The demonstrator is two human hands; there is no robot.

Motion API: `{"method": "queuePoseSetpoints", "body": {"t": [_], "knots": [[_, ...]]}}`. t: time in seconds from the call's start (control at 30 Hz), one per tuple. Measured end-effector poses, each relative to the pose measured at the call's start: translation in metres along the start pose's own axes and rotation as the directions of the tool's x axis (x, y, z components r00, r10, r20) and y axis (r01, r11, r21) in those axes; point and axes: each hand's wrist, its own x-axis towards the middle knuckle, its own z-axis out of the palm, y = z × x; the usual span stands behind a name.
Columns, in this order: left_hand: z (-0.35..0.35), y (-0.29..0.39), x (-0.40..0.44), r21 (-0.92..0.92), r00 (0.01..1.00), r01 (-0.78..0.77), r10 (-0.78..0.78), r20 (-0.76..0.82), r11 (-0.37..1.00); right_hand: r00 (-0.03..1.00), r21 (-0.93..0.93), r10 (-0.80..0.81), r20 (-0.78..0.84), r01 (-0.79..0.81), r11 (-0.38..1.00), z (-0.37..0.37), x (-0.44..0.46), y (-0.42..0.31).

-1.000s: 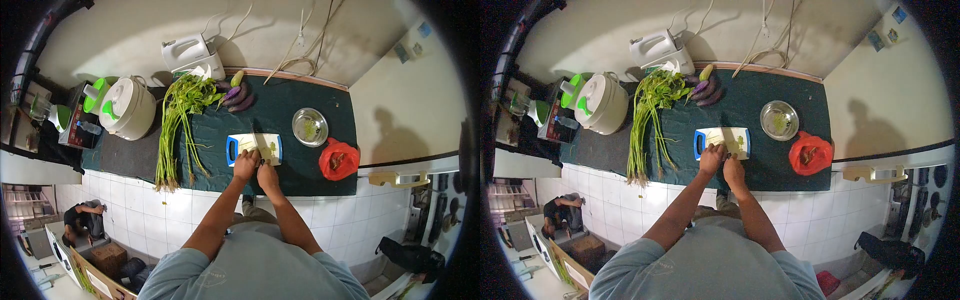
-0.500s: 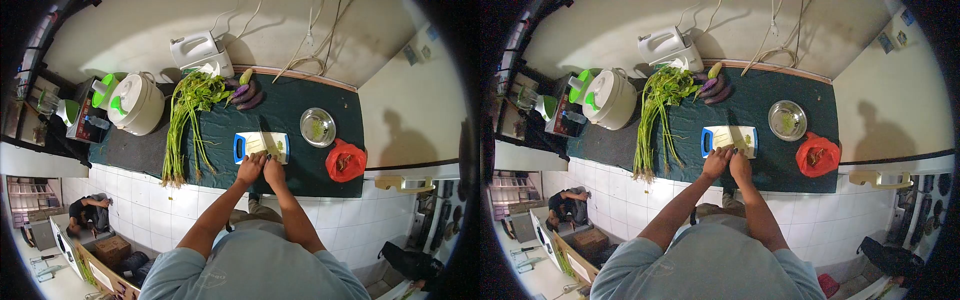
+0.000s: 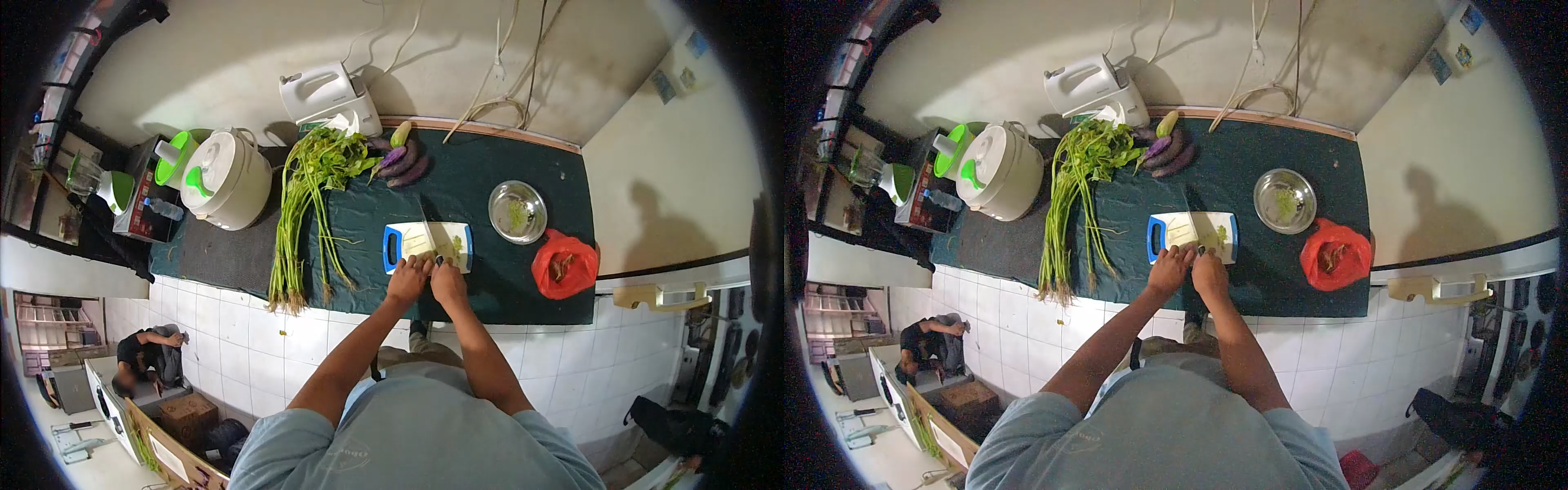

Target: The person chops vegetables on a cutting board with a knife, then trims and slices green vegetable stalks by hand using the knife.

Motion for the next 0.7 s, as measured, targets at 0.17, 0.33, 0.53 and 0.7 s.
{"method": "queuePoseSetpoints", "body": {"t": [0.17,0.33,0.53,0.7], "knots": [[-0.008,0.001,0.002,0.020,0.987,0.042,-0.045,0.153,0.999,0.999,0.053,0.044,-0.001,-0.044,0.998,0.008,-0.013,0.003],[-0.005,0.002,-0.003,-0.091,0.998,0.031,-0.036,-0.053,0.995,0.998,0.008,0.061,0.000,-0.061,0.998,0.015,-0.008,0.010],[0.003,-0.001,-0.017,0.001,0.993,-0.011,0.011,-0.115,1.000,0.997,0.022,-0.014,-0.074,0.016,1.000,0.015,-0.013,0.004],[0.007,0.005,-0.011,0.133,0.999,-0.003,-0.002,0.039,0.991,0.994,-0.108,-0.055,-0.095,0.045,0.993,0.016,-0.011,0.009]]}}
